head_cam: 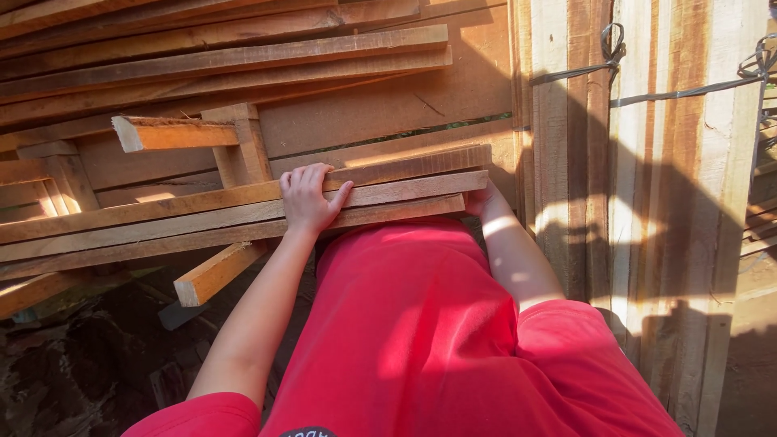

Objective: Sort and arrange thin strips of lumber on a wooden workbench.

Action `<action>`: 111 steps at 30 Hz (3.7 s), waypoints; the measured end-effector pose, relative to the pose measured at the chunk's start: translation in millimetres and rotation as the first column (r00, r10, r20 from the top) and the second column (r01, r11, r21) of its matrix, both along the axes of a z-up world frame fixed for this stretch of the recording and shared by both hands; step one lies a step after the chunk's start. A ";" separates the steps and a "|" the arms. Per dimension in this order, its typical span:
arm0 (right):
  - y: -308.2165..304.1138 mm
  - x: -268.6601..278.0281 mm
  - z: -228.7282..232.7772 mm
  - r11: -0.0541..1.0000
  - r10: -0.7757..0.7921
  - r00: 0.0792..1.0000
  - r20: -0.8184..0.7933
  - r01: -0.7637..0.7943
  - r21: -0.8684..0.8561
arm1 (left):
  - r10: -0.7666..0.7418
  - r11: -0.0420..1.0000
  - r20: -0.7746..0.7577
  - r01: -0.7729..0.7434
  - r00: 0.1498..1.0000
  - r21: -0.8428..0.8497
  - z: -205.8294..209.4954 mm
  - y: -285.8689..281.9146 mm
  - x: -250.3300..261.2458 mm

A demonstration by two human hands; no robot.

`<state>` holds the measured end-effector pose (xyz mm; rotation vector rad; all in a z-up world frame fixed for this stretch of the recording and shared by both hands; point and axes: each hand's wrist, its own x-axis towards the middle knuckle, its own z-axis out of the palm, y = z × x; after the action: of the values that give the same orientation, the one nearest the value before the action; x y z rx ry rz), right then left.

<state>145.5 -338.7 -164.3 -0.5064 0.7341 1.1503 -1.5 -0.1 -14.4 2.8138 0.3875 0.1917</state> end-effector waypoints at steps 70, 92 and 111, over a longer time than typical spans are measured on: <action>-26.2 -1.2 -51.6 0.963 -0.201 0.964 0.172 0.162 0.217 | -0.010 0.995 -0.027 0.012 1.000 0.095 -12.0 10.1 -2.4; -4.8 17.8 105.6 0.837 -0.466 0.861 0.205 0.504 -0.212 | -0.002 0.997 0.002 0.002 1.000 0.078 -7.6 1.2 -3.3; -4.4 18.4 97.1 0.865 -0.442 0.891 0.104 0.454 -0.213 | -0.015 0.993 0.010 0.013 1.000 0.119 -8.4 0.3 -3.9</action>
<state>164.0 -343.1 -67.1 -0.5233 0.8914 0.6148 -5.4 0.2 -22.8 2.9304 0.3651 0.2338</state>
